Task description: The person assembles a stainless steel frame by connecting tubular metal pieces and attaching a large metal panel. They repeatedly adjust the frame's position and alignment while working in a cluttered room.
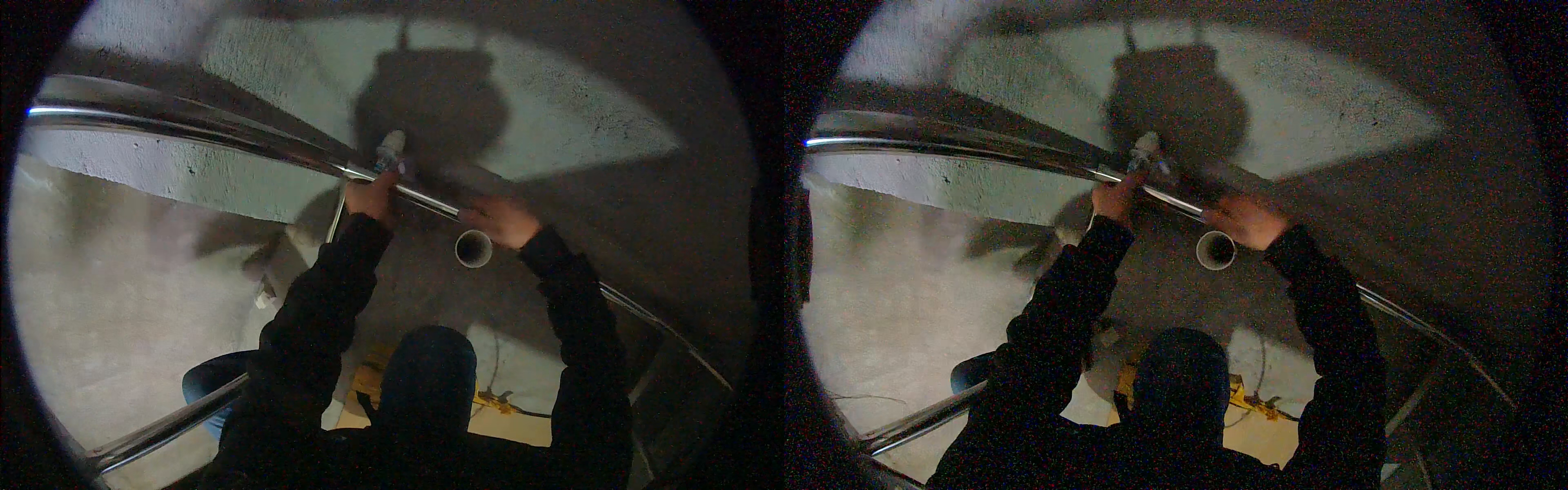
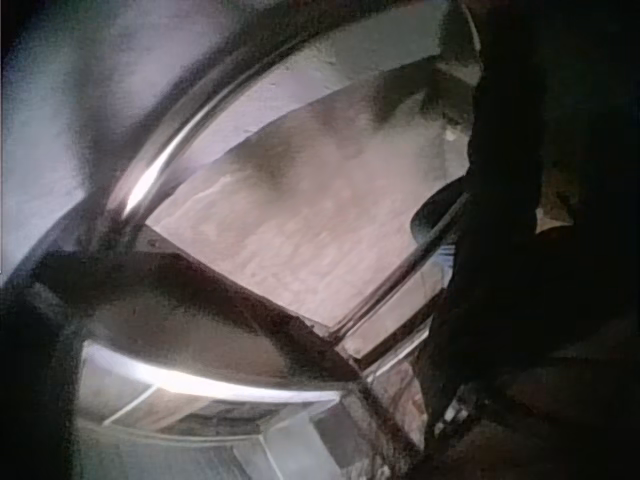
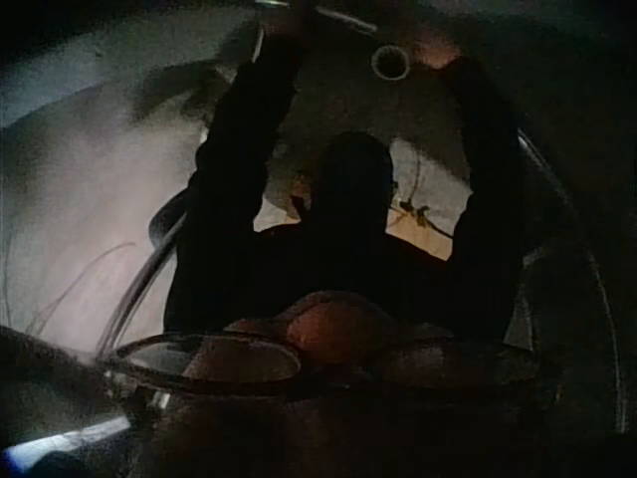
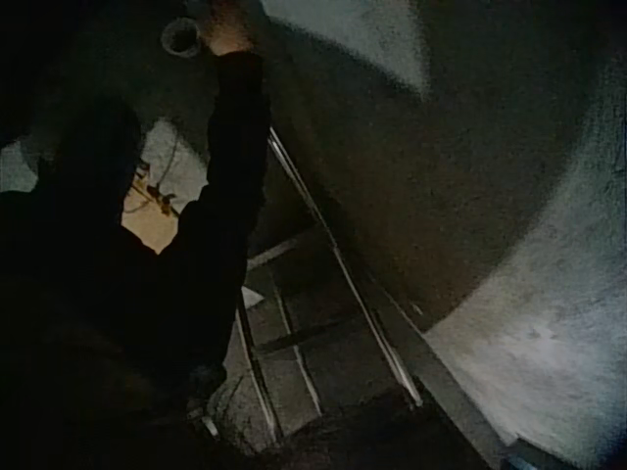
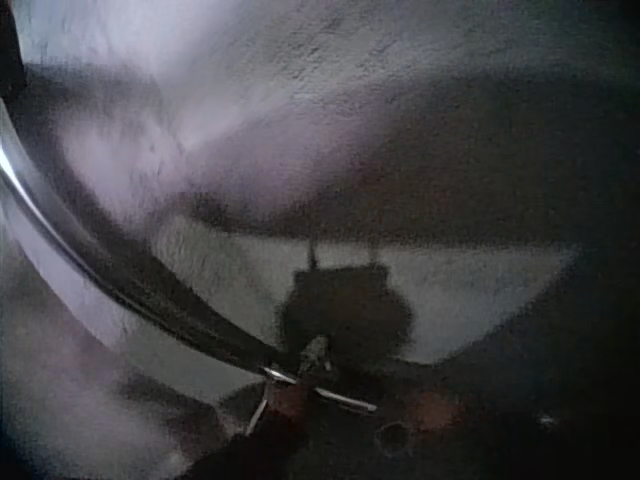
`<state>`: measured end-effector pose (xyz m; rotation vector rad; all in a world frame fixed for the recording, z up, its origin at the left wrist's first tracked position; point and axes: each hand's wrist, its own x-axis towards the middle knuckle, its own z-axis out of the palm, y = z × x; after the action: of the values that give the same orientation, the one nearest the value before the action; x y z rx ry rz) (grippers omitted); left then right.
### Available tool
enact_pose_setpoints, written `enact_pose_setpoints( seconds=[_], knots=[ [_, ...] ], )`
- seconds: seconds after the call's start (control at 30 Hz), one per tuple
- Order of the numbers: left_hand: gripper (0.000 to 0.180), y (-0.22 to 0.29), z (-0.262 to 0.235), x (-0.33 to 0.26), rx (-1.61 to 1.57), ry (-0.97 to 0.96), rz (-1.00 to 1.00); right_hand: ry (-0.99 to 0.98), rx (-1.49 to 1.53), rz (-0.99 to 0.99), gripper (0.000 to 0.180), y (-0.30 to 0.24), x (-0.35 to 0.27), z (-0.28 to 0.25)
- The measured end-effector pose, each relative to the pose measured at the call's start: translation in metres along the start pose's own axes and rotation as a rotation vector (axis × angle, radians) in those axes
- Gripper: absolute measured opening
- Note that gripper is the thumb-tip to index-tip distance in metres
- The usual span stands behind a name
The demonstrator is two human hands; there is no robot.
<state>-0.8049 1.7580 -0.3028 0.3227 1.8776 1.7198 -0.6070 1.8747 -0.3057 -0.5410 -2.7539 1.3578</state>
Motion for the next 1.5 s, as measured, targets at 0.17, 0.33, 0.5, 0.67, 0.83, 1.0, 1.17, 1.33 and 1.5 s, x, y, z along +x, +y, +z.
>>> enact_pose_setpoints(
  seconds=[0.17, 0.33, 0.5, 0.67, 0.83, 1.0, 1.17, 1.33, 1.5],
  knots=[
    [0.02, -0.014, -0.044, 0.013, 0.004, 0.012, -0.09, -0.01, -0.058, -0.009, 0.039, 0.005, 0.008, 0.007],
    [0.019, -0.034, -0.062, 0.01, -0.355, 0.007, -0.182, -0.043, -0.024, 0.061, 0.037, -0.001, 0.007, 0.002],
    [0.019, -0.046, -0.056, 0.017, -0.323, 0.11, -0.133, -0.024, -0.088, 0.073, 0.036, -0.003, 0.004, 0.001],
    [0.022, -0.052, -0.055, 0.02, -0.158, 0.104, 0.091, -0.027, -0.108, 0.116, 0.035, 0.0, 0.008, 0.004],
    [0.018, -0.07, -0.071, 0.034, 0.173, 0.043, 0.339, 0.017, -0.019, 0.019, 0.039, 0.013, 0.01, 0.015],
    [0.015, -0.05, -0.066, 0.025, 0.215, -0.057, 0.4, -0.024, -0.025, 0.179, 0.046, -0.007, 0.003, 0.003],
    [0.027, -0.062, -0.105, 0.029, 0.617, 0.036, 0.369, -0.014, -0.028, 0.122, 0.049, -0.006, 0.004, 0.004],
    [0.048, -0.08, -0.156, -0.005, 0.93, 0.041, 0.38, 0.02, -0.05, 0.097, 0.049, -0.006, 0.002, 0.001],
    [0.045, -0.14, -0.244, -0.013, 0.588, -0.212, -0.367, 0.024, 0.008, 0.07, 0.047, -0.01, 0.005, 0.004]
  ],
)
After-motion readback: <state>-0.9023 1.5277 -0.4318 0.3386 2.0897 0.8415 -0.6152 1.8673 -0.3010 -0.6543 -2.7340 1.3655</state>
